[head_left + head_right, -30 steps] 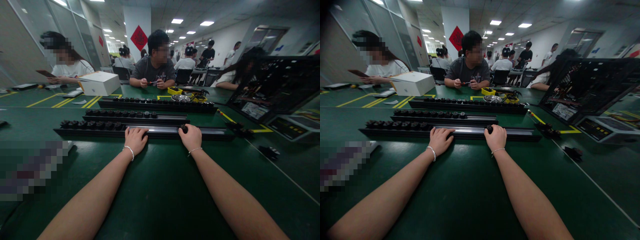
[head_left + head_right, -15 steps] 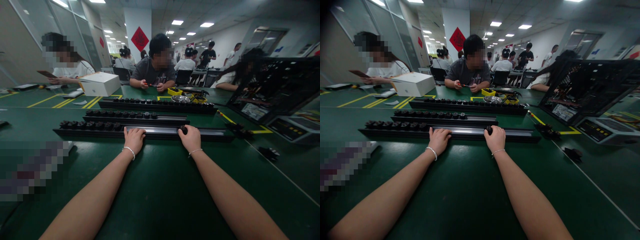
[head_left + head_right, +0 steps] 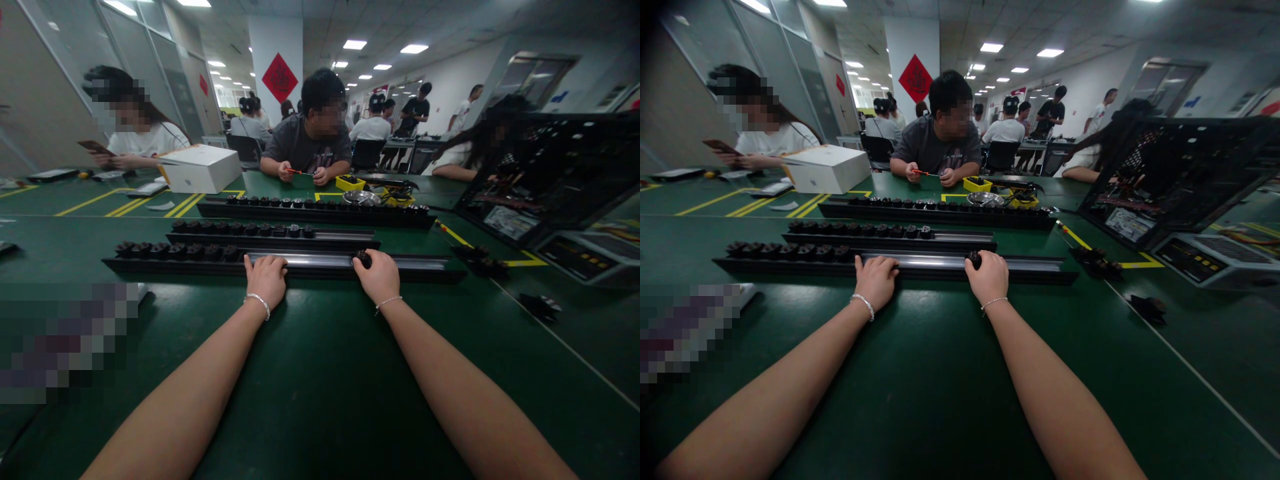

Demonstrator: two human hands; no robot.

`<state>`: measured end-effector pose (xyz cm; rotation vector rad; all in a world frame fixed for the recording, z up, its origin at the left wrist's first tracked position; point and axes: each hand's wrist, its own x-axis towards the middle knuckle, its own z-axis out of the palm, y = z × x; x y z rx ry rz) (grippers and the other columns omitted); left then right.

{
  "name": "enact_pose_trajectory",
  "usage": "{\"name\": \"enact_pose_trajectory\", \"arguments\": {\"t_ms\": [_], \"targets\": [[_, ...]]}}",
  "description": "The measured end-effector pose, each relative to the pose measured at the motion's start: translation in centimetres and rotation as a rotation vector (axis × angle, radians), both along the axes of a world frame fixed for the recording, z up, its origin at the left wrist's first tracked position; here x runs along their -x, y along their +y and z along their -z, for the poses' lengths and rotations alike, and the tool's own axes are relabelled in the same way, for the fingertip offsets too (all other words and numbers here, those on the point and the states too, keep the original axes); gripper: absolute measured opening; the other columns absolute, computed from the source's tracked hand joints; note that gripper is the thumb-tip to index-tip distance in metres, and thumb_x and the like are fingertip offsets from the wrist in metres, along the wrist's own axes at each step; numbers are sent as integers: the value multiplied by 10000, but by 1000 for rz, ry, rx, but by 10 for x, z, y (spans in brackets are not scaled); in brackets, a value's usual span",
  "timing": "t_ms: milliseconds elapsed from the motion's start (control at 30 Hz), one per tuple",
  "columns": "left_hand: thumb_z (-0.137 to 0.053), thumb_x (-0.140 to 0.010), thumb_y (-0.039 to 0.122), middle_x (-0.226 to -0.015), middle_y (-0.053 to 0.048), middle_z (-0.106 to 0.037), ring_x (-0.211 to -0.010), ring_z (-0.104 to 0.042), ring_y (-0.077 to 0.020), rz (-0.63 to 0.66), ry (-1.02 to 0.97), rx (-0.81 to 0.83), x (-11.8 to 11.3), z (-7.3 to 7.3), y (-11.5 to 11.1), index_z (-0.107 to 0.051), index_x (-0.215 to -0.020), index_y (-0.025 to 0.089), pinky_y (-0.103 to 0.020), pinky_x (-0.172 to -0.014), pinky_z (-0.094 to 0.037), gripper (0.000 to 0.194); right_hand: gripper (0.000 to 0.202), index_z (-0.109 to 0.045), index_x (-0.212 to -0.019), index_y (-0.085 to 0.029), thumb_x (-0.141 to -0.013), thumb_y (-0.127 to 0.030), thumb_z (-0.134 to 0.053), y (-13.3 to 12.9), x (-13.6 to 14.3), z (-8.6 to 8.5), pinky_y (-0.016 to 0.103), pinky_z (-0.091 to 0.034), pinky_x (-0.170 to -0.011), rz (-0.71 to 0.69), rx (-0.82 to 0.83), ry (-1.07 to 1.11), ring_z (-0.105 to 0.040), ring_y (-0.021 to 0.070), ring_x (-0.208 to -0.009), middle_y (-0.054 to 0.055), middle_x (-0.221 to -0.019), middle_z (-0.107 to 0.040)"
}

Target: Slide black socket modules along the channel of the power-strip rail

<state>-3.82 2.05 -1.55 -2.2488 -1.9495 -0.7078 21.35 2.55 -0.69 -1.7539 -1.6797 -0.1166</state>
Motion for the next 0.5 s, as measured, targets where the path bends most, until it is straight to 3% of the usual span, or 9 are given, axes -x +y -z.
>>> {"name": "enact_pose_trajectory", "arguments": {"t_ms": [500], "targets": [[-423,-849,215,-1032,-51,-642,-1080,-518,-264,7,-13,2,0,-1,-2,-618,-999,263,-639,-1091,-85,251,354,-647,-1013,-117,-820,-367,-486,-2,-3,-3,378,-392,-902,26,9,-16,-570,252,-988,132,-1026,-665]]}}
